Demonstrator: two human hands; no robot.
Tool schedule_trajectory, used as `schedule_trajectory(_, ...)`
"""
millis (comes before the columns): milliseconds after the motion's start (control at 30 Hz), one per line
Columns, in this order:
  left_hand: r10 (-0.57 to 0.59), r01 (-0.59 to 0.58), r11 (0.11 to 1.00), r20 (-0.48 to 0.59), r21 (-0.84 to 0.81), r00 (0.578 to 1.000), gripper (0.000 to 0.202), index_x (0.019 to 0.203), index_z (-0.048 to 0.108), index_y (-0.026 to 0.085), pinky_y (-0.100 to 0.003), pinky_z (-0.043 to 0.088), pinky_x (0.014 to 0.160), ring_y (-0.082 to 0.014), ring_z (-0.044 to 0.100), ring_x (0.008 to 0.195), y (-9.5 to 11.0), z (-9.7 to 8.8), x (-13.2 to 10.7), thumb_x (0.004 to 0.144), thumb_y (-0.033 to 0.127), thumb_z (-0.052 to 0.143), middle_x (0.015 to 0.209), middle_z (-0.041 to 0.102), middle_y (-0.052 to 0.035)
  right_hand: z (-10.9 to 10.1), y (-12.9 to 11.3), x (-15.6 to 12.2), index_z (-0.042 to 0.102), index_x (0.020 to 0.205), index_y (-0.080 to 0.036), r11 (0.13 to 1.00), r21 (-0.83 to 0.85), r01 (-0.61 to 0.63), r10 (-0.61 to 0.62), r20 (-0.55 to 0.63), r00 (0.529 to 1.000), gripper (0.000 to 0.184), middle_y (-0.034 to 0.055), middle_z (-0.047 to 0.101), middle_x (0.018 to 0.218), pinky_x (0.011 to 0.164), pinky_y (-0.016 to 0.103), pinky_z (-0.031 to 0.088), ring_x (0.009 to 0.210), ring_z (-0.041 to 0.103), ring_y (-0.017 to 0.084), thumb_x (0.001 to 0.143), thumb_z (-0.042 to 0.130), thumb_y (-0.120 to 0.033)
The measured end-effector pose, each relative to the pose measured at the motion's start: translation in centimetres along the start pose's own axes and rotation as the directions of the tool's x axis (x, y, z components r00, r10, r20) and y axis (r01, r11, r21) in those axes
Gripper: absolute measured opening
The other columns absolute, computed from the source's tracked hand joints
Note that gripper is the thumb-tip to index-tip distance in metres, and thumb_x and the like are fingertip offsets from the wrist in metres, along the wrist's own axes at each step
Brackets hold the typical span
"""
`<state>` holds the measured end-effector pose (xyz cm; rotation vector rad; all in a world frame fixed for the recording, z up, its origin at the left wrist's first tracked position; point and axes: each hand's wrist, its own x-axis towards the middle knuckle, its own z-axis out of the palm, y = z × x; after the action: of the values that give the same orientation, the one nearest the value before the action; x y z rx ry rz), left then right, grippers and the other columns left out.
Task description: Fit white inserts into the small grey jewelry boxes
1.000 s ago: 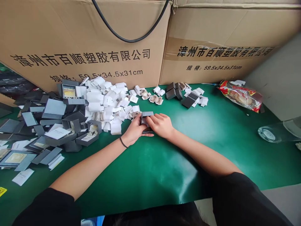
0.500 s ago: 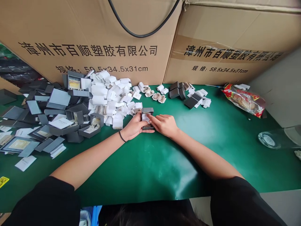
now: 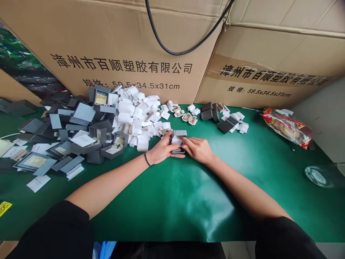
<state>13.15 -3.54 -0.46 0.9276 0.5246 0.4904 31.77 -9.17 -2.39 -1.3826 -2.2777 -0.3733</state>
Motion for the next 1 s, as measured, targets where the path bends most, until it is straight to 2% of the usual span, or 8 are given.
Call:
schedule_trajectory(100,0.030,-0.031,0.998,-0.007,-0.049,1.000,0.039,0.113,0.050,0.025,-0.050,0.059,0.076,-0.0279,0.062,0.105,-0.2,-0.1,0.0,0.078,0.013,0.060,0.119,0.058,-0.0064,0.2,1.1,-0.3,0.065,0.105,-0.015,0.989,0.144,0.045,-0.007,-0.255,0.967,0.040,0.0008,0.060,0.058,0.054,0.024,0.038,0.053,0.053,0.012,0.098,0.031,-0.035)
schedule_trajectory(200,0.087,-0.092,0.993,-0.067,-0.077,0.994,0.039,0.114,0.050,0.022,-0.048,0.060,0.071,-0.0317,0.061,0.109,-0.2,-0.4,0.3,0.077,0.014,0.059,0.125,0.056,-0.0096,0.3,2.0,1.1,0.066,0.097,-0.016,0.946,0.288,-0.151,0.263,-0.406,0.875,0.041,0.0028,0.061,0.062,0.060,0.025,0.044,0.058,0.057,0.013,0.097,0.029,-0.033)
schedule_trajectory(267,0.127,-0.137,0.988,-0.117,-0.077,0.985,0.037,0.113,0.050,0.021,-0.047,0.060,0.069,-0.0323,0.060,0.111,-0.1,-0.6,0.5,0.077,0.013,0.057,0.125,0.056,-0.0109,0.7,2.7,3.4,0.067,0.093,-0.017,0.886,0.325,-0.330,0.430,-0.311,0.847,0.040,0.0050,0.065,0.071,0.065,0.026,0.046,0.066,0.060,0.015,0.096,0.031,-0.033)
schedule_trajectory(300,0.143,-0.154,0.985,-0.134,-0.079,0.981,0.037,0.112,0.050,0.021,-0.046,0.060,0.069,-0.0322,0.060,0.111,-0.1,-0.7,0.6,0.077,0.012,0.057,0.125,0.056,-0.0110,1.0,3.0,4.9,0.068,0.089,-0.018,0.875,0.303,-0.377,0.448,-0.214,0.868,0.039,0.0057,0.067,0.074,0.065,0.026,0.046,0.068,0.061,0.016,0.095,0.034,-0.035)
schedule_trajectory(433,0.161,-0.178,0.978,-0.143,-0.111,0.976,0.039,0.110,0.049,0.021,-0.048,0.060,0.070,-0.0313,0.060,0.111,0.0,-0.9,0.7,0.074,0.008,0.057,0.125,0.057,-0.0103,2.9,3.6,11.1,0.067,0.096,-0.017,0.902,0.205,-0.379,0.363,0.113,0.925,0.034,0.0069,0.070,0.095,0.074,0.027,0.046,0.080,0.063,0.017,0.092,0.036,-0.031)
schedule_trajectory(567,0.139,-0.152,0.980,-0.111,-0.124,0.984,0.039,0.109,0.049,0.021,-0.048,0.060,0.067,-0.0323,0.061,0.110,0.1,-0.9,0.4,0.073,0.007,0.057,0.125,0.057,-0.0108,4.6,2.6,14.6,0.062,0.102,-0.019,0.882,-0.138,-0.450,0.471,0.270,0.840,0.033,0.0104,0.070,0.093,0.069,0.032,0.044,0.081,0.064,0.025,0.086,0.049,-0.045)
schedule_trajectory(733,0.137,-0.154,0.981,-0.142,-0.118,0.980,0.040,0.109,0.048,0.020,-0.044,0.061,0.062,-0.0327,0.059,0.112,0.0,-0.6,0.4,0.073,0.006,0.056,0.125,0.057,-0.0116,5.1,1.4,14.7,0.053,0.115,-0.018,0.893,-0.343,-0.291,0.411,0.362,0.837,0.028,0.0145,0.068,0.097,0.065,0.032,0.043,0.081,0.063,0.026,0.090,0.041,-0.025)
schedule_trajectory(1000,0.182,-0.204,0.976,-0.224,-0.076,0.957,0.040,0.109,0.048,0.020,-0.038,0.061,0.058,-0.0300,0.063,0.105,-0.3,-0.2,0.4,0.073,0.007,0.059,0.123,0.057,-0.0123,5.2,1.5,13.8,0.036,0.139,-0.017,0.938,-0.345,-0.038,0.203,0.455,0.867,0.047,0.0157,0.062,0.103,0.062,0.028,0.043,0.089,0.060,0.023,0.092,0.032,-0.016)
